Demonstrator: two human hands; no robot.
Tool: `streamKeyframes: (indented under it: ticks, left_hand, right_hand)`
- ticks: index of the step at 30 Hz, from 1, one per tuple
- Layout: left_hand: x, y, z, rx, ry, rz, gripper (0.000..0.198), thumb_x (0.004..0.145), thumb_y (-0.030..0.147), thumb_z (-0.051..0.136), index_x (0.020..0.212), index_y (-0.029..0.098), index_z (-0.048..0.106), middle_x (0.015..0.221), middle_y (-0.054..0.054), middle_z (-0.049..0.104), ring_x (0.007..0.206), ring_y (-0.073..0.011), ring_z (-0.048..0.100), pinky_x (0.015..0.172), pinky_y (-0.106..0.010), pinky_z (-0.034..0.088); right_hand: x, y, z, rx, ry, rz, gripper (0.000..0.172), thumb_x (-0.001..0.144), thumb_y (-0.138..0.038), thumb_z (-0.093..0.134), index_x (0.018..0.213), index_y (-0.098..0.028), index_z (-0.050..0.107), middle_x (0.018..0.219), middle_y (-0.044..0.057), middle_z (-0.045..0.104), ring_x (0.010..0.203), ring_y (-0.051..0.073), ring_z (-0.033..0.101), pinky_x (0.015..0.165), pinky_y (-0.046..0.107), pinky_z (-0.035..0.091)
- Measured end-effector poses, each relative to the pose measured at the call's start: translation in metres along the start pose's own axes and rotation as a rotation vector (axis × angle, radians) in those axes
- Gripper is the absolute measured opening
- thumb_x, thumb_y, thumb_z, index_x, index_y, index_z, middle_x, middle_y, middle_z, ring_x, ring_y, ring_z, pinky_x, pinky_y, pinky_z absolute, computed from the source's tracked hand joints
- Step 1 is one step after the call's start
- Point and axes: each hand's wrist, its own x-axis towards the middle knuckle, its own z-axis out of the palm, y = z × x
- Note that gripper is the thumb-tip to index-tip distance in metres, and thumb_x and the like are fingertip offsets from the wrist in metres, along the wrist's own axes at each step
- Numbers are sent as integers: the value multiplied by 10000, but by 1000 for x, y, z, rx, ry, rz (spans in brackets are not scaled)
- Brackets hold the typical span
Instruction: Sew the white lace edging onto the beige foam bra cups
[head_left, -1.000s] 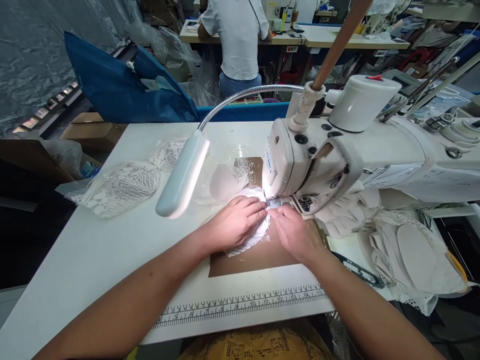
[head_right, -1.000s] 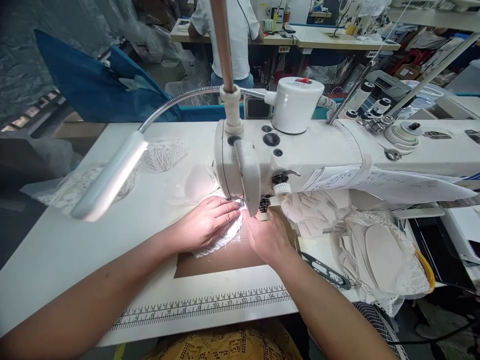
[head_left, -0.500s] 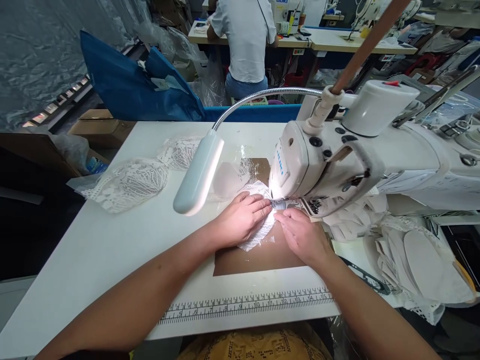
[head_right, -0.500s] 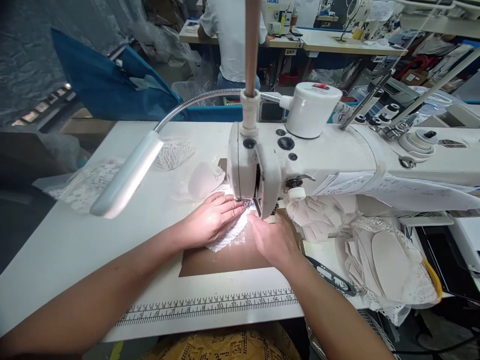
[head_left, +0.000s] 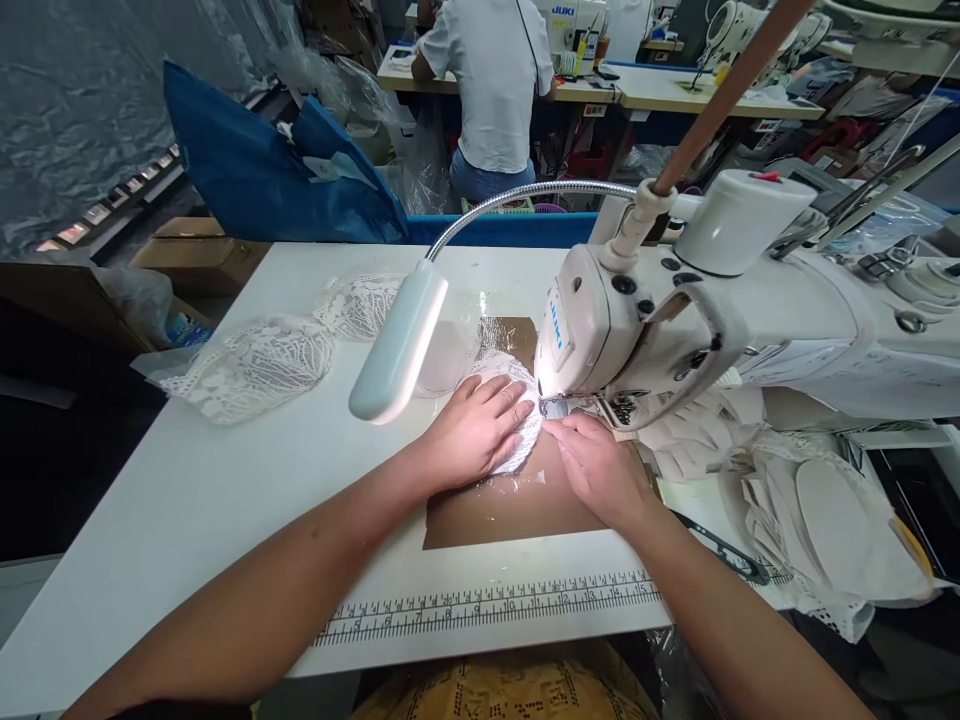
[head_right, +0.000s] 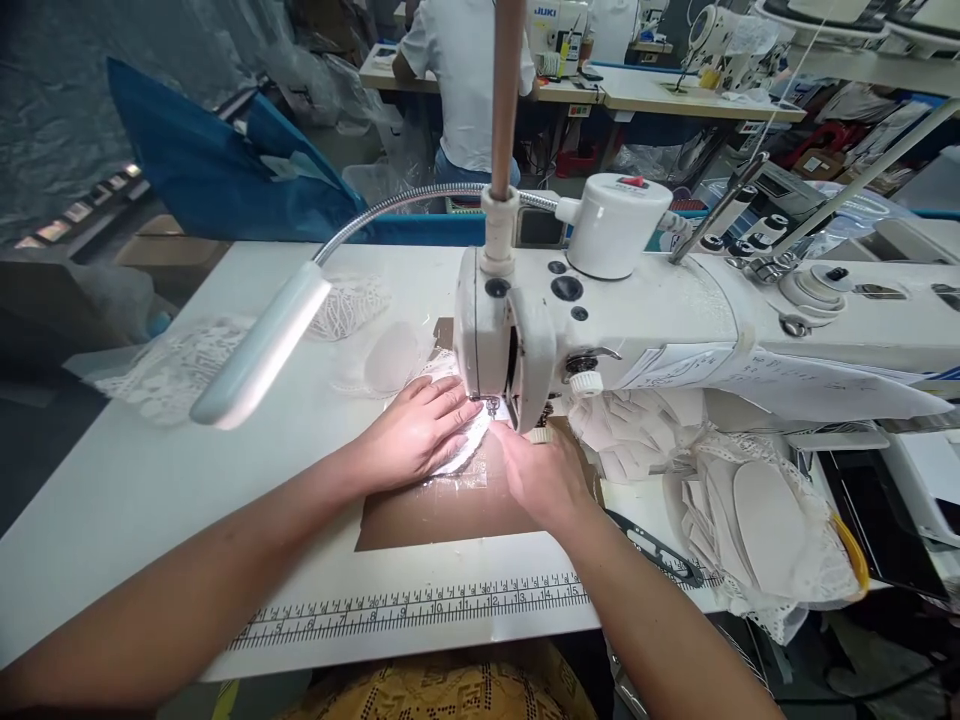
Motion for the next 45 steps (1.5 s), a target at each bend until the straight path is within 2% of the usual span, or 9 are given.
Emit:
streamKeyframes:
  ticks: [4,9,13,17,25,29,33,41,45]
  left_hand:
    - [-5,0,-3,-76,-17,89,356,924,292,493,1225,120,569,1291,-173,554,1209,-335,472,976,-478,388]
    - [-6,2,-7,-165,-15,136,300,916,291,516,1172,152,588,1195,-139,595,1083,-264,548,951,-420,415]
    - [-4,2,-8,-103,-45,129,166,929,226,486,909,138,625,988,-108,620,895,-211,555,842,-359,447]
    - [-3,2,-4,-42,-19,85,249,935,138,422,743,144,581,812,-71,582,751,-182,495,736,-316,435]
    - [-4,-1,-6,-207,0,37,236,953,206,413,794,155,580,804,-72,587,763,-185,517,746,-320,440]
    - [-5,-3,-6,-228,-27,101,215,956,247,437,1039,156,613,1117,-108,633,991,-224,560,897,-376,436]
    - [-7,-6,-3,-187,-66,182,369,966,276,435,1301,151,525,1335,-115,566,1137,-261,526,966,-418,405]
    - [-11,-5,-4,-151,-82,204,414,957,299,445,1330,139,528,1356,-107,561,1135,-283,520,962,-435,385]
    - [-10,-2,-3,-139,-64,177,421,963,325,434,1320,128,538,1370,-96,550,1129,-291,506,959,-448,373]
  right_hand:
    - [-2,0,-2,1,7,15,401,881,-158,451,1193,-291,666,913,55,681,855,187,598,683,255,471]
    - [-2,0,-3,0,-27,19,404,883,-158,452,1209,-283,656,908,54,686,824,180,606,658,250,467]
    - [-2,0,-3,-1,-57,31,411,873,-139,454,1207,-274,650,917,48,687,799,170,608,607,238,437]
    - [-2,-2,-4,-13,-60,35,407,866,-125,453,1186,-276,653,919,45,679,778,163,600,571,236,405]
    - [1,-2,-4,-38,-64,-51,451,843,-76,431,1194,-268,640,881,37,627,764,165,529,561,256,340]
    - [3,-4,-6,-92,-79,-124,469,824,-43,429,1195,-235,643,836,43,610,753,178,492,576,275,322]
    - [1,-6,-5,-154,-53,-128,437,831,-51,443,1179,-200,662,832,60,623,744,190,480,589,297,315]
    - [-4,-10,-6,-186,-24,-111,483,771,-10,452,1157,-200,672,845,64,620,751,196,465,602,308,315]
    - [-3,-7,-5,-180,-14,-119,455,817,-45,442,1174,-211,669,825,59,620,745,194,468,607,303,311]
